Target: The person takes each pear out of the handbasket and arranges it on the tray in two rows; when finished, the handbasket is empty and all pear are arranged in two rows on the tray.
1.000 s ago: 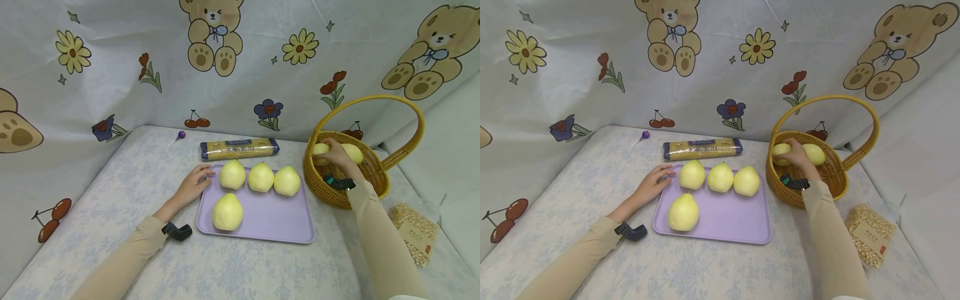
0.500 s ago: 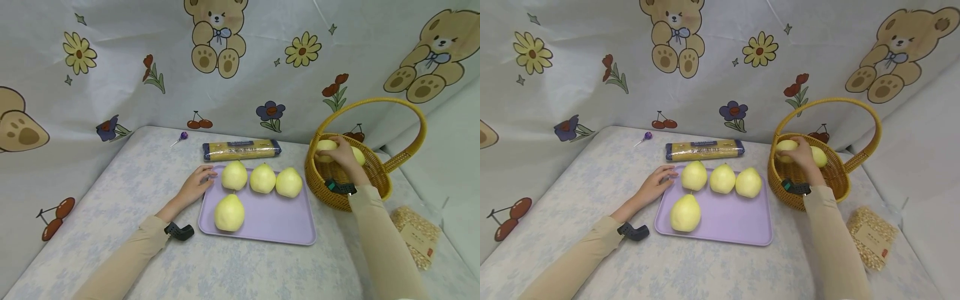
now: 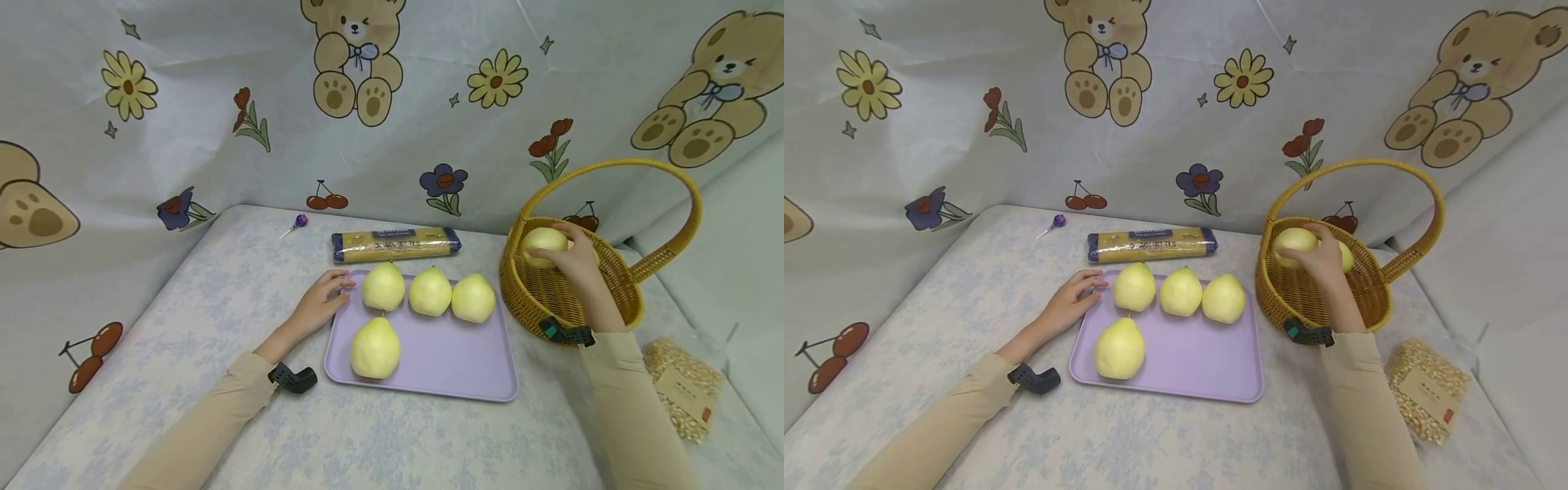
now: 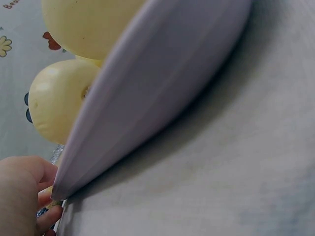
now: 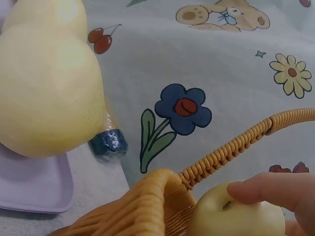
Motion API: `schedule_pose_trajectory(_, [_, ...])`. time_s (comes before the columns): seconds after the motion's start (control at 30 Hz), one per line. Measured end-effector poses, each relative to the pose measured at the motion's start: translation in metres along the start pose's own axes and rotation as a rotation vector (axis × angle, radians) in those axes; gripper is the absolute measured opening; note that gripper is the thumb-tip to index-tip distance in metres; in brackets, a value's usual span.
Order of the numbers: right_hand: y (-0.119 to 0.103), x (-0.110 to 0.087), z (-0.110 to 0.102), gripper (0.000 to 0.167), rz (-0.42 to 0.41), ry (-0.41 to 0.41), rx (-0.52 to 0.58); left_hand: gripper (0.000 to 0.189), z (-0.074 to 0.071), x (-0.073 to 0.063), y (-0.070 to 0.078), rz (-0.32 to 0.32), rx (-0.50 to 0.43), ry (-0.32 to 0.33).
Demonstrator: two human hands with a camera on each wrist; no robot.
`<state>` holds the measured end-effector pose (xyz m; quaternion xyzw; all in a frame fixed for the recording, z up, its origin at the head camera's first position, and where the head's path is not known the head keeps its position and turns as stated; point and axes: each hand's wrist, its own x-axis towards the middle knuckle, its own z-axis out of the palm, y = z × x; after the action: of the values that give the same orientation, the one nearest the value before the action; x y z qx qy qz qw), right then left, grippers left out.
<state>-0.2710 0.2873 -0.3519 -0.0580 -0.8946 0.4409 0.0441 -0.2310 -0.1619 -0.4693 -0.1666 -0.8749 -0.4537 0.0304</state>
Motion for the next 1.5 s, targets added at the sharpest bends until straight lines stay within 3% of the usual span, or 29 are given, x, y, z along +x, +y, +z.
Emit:
schedule_pose_trajectory(0.27, [-0.005, -0.021, -0.008, 0.080, -0.024, 0.012, 0.040, 0.026, 0.000, 0.001, 0.000, 0.009, 0.009, 0.003])
schedule_pose_trajectory(0.87, [-0.025, -0.058, -0.013, 0.078, -0.122, 0.022, -0.044, 0.026, -0.002, 0.000, 0.003, 0.000, 0.012, 0.001])
schedule_pose_trajectory(1.13, [-0.036, -0.078, -0.005, 0.071, -0.150, -0.067, 0.009, 0.026, 0.000, 0.000, 0.002, -0.001, 0.000, -0.007])
schedule_pose_trajectory(1.5, [-0.053, -0.098, 0.030, 0.069, -0.257, -0.185, 0.007, 0.026, 0.000, 0.000, 0.000, 0.001, 0.008, -0.002])
